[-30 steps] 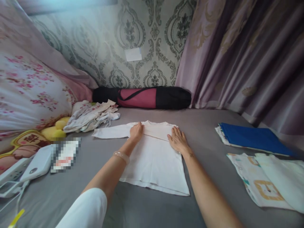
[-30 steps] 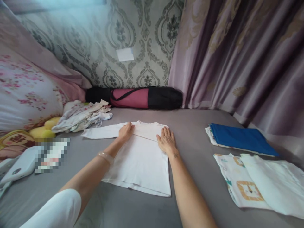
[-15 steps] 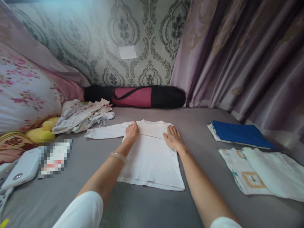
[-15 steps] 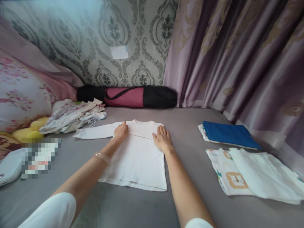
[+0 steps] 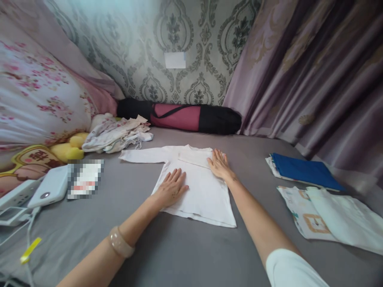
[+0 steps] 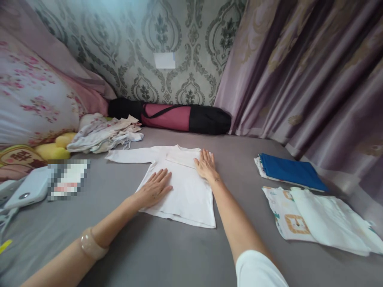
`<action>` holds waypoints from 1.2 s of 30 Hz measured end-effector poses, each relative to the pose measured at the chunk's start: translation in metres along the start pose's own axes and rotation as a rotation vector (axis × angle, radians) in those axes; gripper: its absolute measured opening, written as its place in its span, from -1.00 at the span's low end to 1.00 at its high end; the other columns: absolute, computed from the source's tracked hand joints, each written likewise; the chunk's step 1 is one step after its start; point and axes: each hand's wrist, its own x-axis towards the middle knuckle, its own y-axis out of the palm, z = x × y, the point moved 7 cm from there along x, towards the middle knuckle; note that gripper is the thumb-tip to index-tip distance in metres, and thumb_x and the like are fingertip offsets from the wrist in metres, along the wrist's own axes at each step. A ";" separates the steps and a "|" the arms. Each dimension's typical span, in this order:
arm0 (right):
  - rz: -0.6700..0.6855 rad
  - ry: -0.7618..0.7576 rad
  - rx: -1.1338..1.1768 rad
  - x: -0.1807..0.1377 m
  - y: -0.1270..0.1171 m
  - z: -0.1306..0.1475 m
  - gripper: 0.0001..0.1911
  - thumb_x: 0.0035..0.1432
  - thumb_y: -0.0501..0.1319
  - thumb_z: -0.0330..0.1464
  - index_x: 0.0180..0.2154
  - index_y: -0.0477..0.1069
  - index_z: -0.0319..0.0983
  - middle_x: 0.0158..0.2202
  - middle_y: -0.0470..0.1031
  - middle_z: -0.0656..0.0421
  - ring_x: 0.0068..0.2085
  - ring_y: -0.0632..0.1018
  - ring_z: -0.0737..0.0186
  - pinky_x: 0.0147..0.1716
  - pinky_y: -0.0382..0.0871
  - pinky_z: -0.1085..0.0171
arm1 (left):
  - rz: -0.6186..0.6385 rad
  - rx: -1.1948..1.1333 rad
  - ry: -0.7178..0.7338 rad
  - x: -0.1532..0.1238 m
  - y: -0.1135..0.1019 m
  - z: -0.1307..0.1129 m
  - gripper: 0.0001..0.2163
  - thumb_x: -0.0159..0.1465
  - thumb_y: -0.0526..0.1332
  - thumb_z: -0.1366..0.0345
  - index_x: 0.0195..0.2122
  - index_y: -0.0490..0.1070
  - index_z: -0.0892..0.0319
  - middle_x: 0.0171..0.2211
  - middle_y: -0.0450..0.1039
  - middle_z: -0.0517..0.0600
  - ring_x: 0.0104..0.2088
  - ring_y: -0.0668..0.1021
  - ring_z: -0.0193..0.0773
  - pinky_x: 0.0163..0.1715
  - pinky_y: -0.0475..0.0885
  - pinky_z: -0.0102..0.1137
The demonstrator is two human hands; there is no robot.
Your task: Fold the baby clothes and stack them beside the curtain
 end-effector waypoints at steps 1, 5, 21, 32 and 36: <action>0.018 0.007 -0.012 0.001 0.005 0.000 -0.27 0.34 -0.31 -0.12 0.34 -0.15 -0.49 0.40 -0.24 -0.06 0.38 -0.18 0.11 0.30 -0.34 0.07 | -0.006 0.009 0.001 -0.002 0.002 -0.001 -0.42 0.39 -0.19 -0.01 0.32 0.04 0.24 0.35 -0.05 0.21 0.35 0.03 -0.03 0.27 -0.01 -0.09; 0.071 0.033 -0.031 0.005 0.017 -0.006 -0.27 0.34 -0.31 -0.12 0.34 -0.16 -0.50 0.40 -0.26 -0.05 0.38 -0.17 0.08 0.30 -0.30 0.08 | -0.035 0.066 -0.022 -0.003 0.004 -0.002 -0.41 0.40 -0.21 0.00 0.32 0.04 0.26 0.36 -0.07 0.19 0.35 0.01 -0.03 0.29 -0.05 -0.10; 0.149 -0.145 0.018 0.010 0.019 0.068 -0.30 0.34 -0.33 -0.13 0.35 -0.15 -0.40 0.40 -0.25 0.04 0.38 -0.17 0.13 0.30 -0.28 0.06 | -0.140 0.088 -0.008 -0.004 0.004 -0.003 -0.45 0.40 -0.18 0.02 0.29 0.12 0.23 0.33 0.02 0.19 0.33 0.09 -0.03 0.27 0.03 -0.08; 0.138 -0.240 0.021 0.017 0.019 0.116 -0.33 0.35 -0.29 -0.15 0.34 -0.07 -0.40 0.39 -0.17 0.02 0.37 -0.11 0.10 0.30 -0.24 0.07 | -0.138 0.065 -0.004 -0.004 0.004 -0.004 -0.44 0.41 -0.20 0.02 0.29 0.11 0.25 0.32 0.05 0.20 0.33 0.08 -0.03 0.27 0.03 -0.07; 0.078 -0.242 0.025 0.025 0.012 0.128 -0.31 0.35 -0.30 -0.13 0.34 -0.08 -0.41 0.40 -0.19 0.01 0.38 -0.13 0.11 0.30 -0.30 0.04 | -0.162 0.047 -0.002 -0.004 0.003 -0.004 -0.44 0.41 -0.21 0.02 0.29 0.12 0.25 0.31 0.06 0.21 0.33 0.10 -0.02 0.26 0.05 -0.04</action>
